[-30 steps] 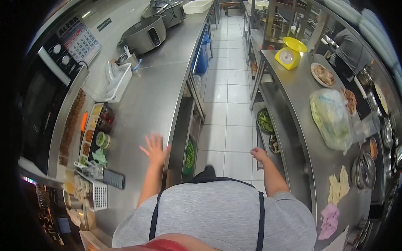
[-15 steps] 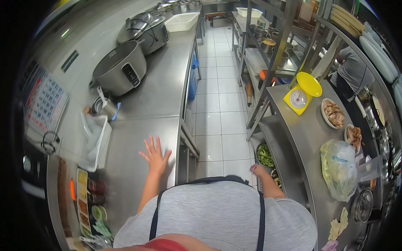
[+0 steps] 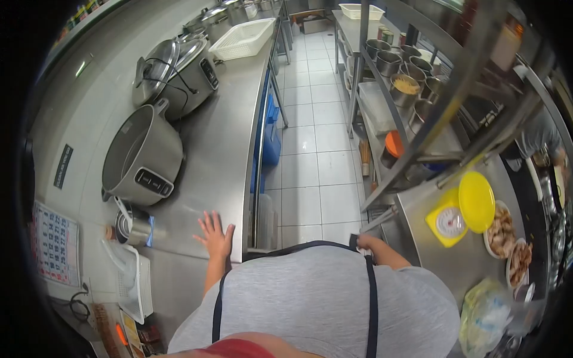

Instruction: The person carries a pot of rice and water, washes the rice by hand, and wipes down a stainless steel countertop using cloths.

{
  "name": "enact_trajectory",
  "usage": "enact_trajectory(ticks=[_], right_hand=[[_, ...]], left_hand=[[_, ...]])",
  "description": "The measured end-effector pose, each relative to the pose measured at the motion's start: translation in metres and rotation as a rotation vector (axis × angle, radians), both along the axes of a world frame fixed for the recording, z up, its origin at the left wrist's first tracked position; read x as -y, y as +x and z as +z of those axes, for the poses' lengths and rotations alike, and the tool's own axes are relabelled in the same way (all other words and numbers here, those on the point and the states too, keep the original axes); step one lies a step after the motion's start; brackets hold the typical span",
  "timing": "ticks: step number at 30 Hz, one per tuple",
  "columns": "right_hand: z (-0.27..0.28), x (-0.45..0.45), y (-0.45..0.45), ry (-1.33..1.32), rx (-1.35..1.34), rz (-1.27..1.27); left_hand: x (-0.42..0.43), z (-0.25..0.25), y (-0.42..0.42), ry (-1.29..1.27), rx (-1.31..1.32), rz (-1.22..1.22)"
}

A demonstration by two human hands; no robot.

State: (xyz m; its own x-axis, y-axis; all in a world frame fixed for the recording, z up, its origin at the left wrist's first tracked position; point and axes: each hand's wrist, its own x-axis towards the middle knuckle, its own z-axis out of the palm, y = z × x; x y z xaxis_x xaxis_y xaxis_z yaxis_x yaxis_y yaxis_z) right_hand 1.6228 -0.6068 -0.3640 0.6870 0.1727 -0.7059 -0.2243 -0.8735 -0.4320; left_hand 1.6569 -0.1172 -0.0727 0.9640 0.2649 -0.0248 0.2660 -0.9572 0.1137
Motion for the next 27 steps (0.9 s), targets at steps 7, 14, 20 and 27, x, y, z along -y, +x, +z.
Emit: enact_trajectory(ticks=[7,14,20,27], right_hand=[[0.115,-0.034,0.267,0.451,0.209,-0.183],[0.085,-0.027,0.410,0.085,0.273,0.000],[0.088,0.023,0.457,0.021,-0.089,0.102],[0.049,0.086,0.512,0.215,-0.018,-0.487]], left_hand=[[0.015,0.002,0.068,-0.039,-0.050,0.199],[0.038,0.000,0.247,-0.087,-0.021,0.006],[0.073,0.011,0.420,-0.106,-0.038,-0.226],[0.202,0.051,0.603,-0.542,0.046,-0.882]])
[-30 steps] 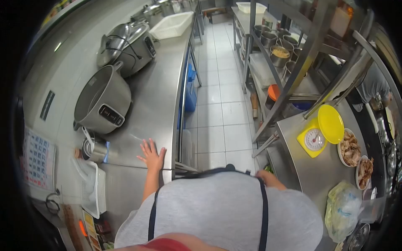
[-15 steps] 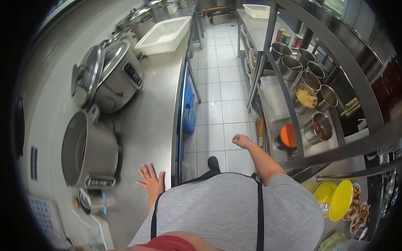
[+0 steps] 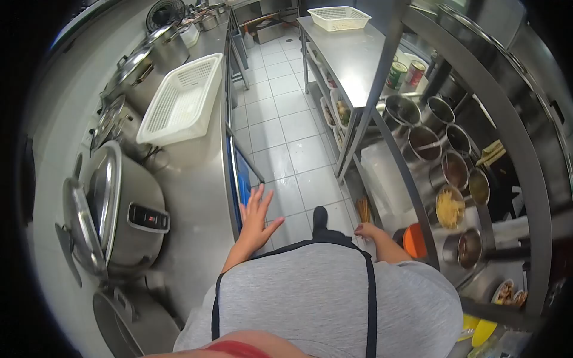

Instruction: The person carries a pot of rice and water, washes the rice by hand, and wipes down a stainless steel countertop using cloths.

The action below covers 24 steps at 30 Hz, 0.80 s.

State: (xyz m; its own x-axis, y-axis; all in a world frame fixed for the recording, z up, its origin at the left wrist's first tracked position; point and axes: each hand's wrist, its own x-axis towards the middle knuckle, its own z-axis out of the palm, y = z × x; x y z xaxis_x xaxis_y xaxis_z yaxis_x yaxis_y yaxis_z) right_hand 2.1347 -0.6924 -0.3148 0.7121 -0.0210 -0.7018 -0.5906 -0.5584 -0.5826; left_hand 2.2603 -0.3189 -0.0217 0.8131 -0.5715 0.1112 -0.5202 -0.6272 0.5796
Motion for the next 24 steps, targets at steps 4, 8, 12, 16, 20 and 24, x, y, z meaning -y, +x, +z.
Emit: enact_trajectory(ticks=[4,8,12,16,20,24], right_hand=[[0.022,0.011,0.126,0.186,0.089,-0.093],[0.118,-0.017,0.288,0.327,0.252,0.098],[0.248,-0.060,0.427,0.694,0.005,0.425],[0.280,-0.108,0.533,0.927,-0.032,0.903],[0.282,-0.118,0.588,0.930,0.059,0.410],[0.299,-0.076,0.669,1.021,0.129,0.026]], left_hand=[[0.067,-0.006,0.086,0.032,0.019,-0.096],[0.102,0.019,0.170,0.083,0.047,-0.081],[0.114,0.015,0.256,0.011,0.203,0.142],[0.123,0.010,0.347,0.055,0.299,0.213],[0.126,-0.005,0.460,0.114,0.091,0.073],[0.168,0.030,0.576,0.248,-0.131,-0.082]])
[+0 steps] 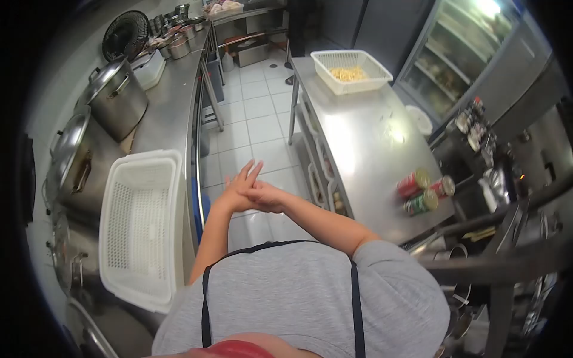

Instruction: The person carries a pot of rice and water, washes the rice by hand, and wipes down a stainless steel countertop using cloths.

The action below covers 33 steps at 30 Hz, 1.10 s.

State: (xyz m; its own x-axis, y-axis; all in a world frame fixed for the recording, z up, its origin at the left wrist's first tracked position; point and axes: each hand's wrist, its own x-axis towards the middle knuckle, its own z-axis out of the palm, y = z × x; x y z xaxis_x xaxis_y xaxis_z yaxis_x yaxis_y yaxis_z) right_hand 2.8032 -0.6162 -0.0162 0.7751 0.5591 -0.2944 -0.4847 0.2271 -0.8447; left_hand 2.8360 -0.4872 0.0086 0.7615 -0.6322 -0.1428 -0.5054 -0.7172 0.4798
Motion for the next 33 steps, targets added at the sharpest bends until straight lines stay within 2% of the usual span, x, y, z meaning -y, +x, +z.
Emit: enact_trajectory(ticks=[1,3,5,9,11,13,15,17,19,21,22,24,26,27,28,31,33], right_hand=[[0.006,0.009,0.021,0.110,0.044,-0.163],[0.016,0.043,0.063,0.080,0.091,-0.270],[0.035,0.070,0.086,0.076,0.145,-0.407],[0.037,0.124,0.133,0.057,0.239,-0.524],[0.026,0.145,0.159,0.013,0.135,-0.583],[-0.013,0.167,0.195,-0.063,0.099,-0.570],[-0.036,0.179,0.234,-0.099,0.038,-0.568],[-0.040,0.185,0.266,-0.118,-0.021,-0.544],[-0.026,0.195,0.306,-0.231,-0.010,-0.378],[-0.013,0.204,0.351,-0.269,0.016,-0.316],[-0.006,0.208,0.374,-0.266,0.099,-0.259],[-0.002,0.220,0.424,-0.236,0.211,-0.159],[-0.004,0.230,0.472,-0.245,0.211,-0.186],[-0.008,0.234,0.495,-0.266,0.212,-0.208],[-0.017,0.238,0.518,-0.253,0.189,-0.266],[-0.037,0.239,0.584,-0.301,0.064,-0.413],[-0.038,0.235,0.627,-0.306,0.034,-0.444]], left_hand=[[0.017,0.007,0.032,-0.022,-0.002,0.004],[0.052,0.017,0.085,-0.118,0.135,-0.210],[0.085,0.040,0.117,-0.090,0.163,-0.326],[0.144,0.055,0.177,-0.088,0.193,-0.550],[0.169,0.035,0.215,-0.066,0.195,-0.617],[0.187,-0.019,0.265,-0.283,-0.017,-0.706],[0.178,-0.025,0.300,-0.270,-0.276,-0.534],[0.153,-0.098,0.349,-0.175,-0.249,-0.377],[0.105,-0.161,0.395,0.008,-0.259,-0.280],[0.044,-0.237,0.423,0.049,-0.268,-0.004],[0.024,-0.246,0.428,0.189,-0.363,0.166],[-0.024,-0.283,0.435,0.233,-0.256,0.341],[-0.080,-0.366,0.464,0.203,-0.157,0.381],[-0.089,-0.386,0.487,0.189,-0.110,0.391],[-0.091,-0.380,0.500,0.167,-0.220,0.508],[-0.061,-0.367,0.580,0.139,-0.217,0.495],[-0.025,-0.334,0.648,0.075,-0.202,0.487]])
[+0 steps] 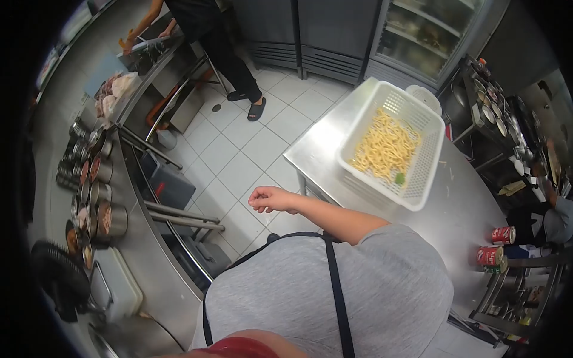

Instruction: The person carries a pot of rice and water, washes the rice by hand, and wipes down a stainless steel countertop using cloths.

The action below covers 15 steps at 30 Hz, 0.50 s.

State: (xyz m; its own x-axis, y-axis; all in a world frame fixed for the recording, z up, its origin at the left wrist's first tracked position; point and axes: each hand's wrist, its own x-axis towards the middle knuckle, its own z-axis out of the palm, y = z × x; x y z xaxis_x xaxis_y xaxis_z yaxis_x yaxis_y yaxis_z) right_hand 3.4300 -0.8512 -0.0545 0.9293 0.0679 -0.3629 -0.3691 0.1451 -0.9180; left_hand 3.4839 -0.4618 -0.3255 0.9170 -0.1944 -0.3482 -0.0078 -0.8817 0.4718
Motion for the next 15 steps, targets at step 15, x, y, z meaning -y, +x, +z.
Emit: enact_trajectory(ticks=[15], right_hand=[[-0.002,0.152,0.238,-0.062,0.152,-0.164]], left_hand=[[0.218,0.085,0.360,-0.131,0.133,-0.046]])
